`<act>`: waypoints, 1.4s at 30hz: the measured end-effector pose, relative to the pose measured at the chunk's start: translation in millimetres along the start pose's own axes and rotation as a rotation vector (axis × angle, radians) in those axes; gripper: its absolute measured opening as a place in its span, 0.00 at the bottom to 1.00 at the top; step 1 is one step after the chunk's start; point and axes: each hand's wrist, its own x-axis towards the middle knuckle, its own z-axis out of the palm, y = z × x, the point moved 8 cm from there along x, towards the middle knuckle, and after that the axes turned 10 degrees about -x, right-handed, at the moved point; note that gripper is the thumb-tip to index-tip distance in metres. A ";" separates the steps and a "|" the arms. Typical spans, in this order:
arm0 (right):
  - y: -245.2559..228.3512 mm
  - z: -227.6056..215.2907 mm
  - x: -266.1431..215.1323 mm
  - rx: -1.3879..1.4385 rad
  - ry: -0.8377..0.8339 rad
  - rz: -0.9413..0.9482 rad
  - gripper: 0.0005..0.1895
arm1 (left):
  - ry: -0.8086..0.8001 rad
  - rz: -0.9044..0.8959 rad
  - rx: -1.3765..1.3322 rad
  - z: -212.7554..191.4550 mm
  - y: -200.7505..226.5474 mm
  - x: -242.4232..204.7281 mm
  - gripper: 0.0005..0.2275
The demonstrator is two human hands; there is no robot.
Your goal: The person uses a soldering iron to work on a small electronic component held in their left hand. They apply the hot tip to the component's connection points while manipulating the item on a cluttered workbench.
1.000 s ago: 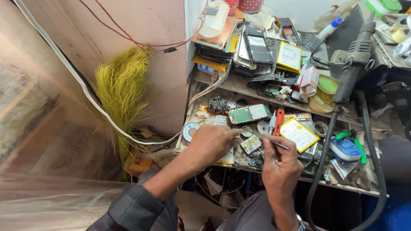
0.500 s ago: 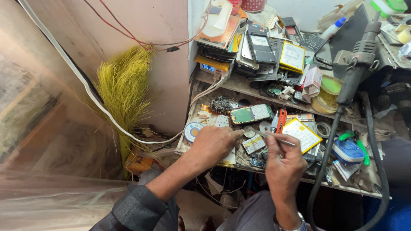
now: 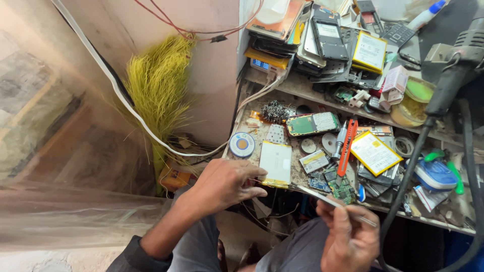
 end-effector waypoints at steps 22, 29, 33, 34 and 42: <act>-32.1 70.5 -53.9 -0.498 -0.258 -0.611 0.10 | 0.135 -0.073 0.000 -0.3 -12.3 3.5 0.09; -41.7 85.5 -57.6 -0.590 -0.357 -0.805 0.12 | 0.142 -0.075 0.002 -0.9 -11.8 3.1 0.09; -47.3 87.9 -61.6 -0.648 -0.429 -0.913 0.11 | 0.142 -0.065 -0.003 -1.4 -10.7 3.1 0.09; -48.2 86.8 -61.0 -0.643 -0.435 -0.923 0.11 | 0.139 -0.071 -0.001 -1.4 -11.0 3.2 0.09; -48.9 68.7 -58.9 -0.672 -0.397 -0.844 0.12 | 0.149 -0.046 -0.002 -2.1 -9.4 2.2 0.09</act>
